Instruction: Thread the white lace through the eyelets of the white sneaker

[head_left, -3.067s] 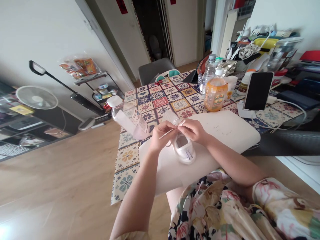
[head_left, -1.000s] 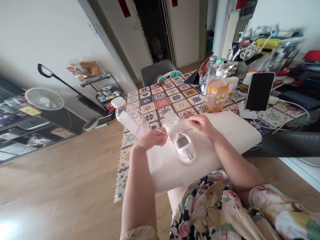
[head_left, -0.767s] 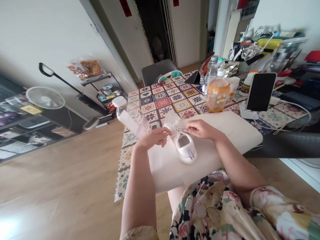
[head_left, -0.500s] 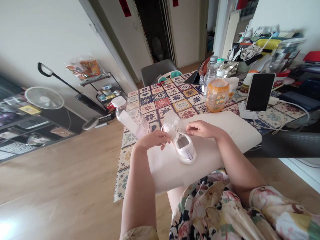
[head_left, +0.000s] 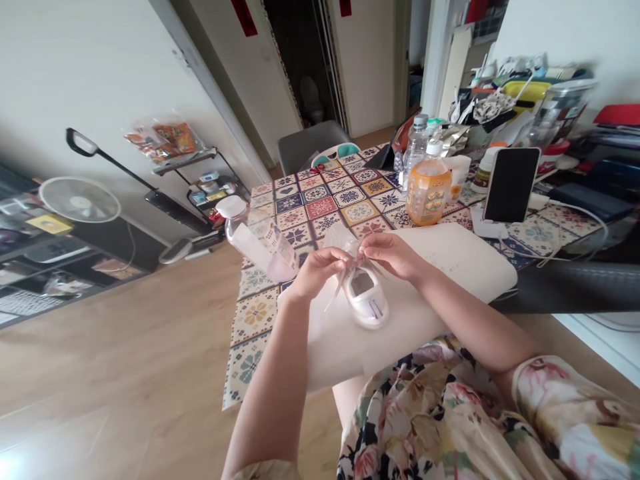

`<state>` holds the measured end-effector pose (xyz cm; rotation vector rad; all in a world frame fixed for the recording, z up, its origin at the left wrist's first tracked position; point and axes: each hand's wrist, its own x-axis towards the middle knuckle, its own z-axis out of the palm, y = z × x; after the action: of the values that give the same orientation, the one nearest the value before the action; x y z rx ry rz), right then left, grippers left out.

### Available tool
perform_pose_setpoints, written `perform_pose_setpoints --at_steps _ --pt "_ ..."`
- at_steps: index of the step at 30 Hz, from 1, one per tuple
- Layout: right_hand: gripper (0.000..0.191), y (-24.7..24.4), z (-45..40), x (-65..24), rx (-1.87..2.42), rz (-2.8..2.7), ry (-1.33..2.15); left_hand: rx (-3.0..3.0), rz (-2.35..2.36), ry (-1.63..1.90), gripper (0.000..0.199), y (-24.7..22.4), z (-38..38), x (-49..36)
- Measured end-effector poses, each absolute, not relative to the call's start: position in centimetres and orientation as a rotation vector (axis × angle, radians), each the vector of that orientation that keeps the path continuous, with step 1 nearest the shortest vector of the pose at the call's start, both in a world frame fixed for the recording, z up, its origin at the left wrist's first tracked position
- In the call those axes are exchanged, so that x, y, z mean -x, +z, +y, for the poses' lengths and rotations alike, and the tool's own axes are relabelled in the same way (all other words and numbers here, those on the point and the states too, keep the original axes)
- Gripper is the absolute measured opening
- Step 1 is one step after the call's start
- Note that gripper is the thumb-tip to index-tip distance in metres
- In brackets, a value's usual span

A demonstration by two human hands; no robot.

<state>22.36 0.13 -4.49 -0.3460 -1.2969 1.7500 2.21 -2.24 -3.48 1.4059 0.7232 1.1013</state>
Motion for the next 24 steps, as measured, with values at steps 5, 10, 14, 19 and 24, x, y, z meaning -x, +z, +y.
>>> perform_pose_setpoints --at_steps 5,10,14,19,24 --pt "0.024 -4.4 -0.1 -21.6 0.408 -1.320 1.740 -1.286 0.708 1.217 0.030 -3.6 -2.4 -3.4" --pt "0.022 -4.4 -0.4 -21.1 0.462 -1.394 1.558 -1.339 0.709 1.253 0.029 -3.3 -2.4 -3.4" --pt "0.024 -4.7 -0.5 -20.9 0.515 -1.430 1.460 -1.247 0.759 1.249 0.041 -3.1 -2.3 -3.5" --pt "0.027 -4.7 -0.9 -21.1 0.516 -1.492 1.467 -1.252 0.818 1.244 0.038 -2.9 -2.5 -4.0" --pt "0.026 -4.3 -1.2 -21.2 0.544 -1.542 1.372 -1.283 0.850 1.253 0.038 -2.6 -2.7 -4.3"
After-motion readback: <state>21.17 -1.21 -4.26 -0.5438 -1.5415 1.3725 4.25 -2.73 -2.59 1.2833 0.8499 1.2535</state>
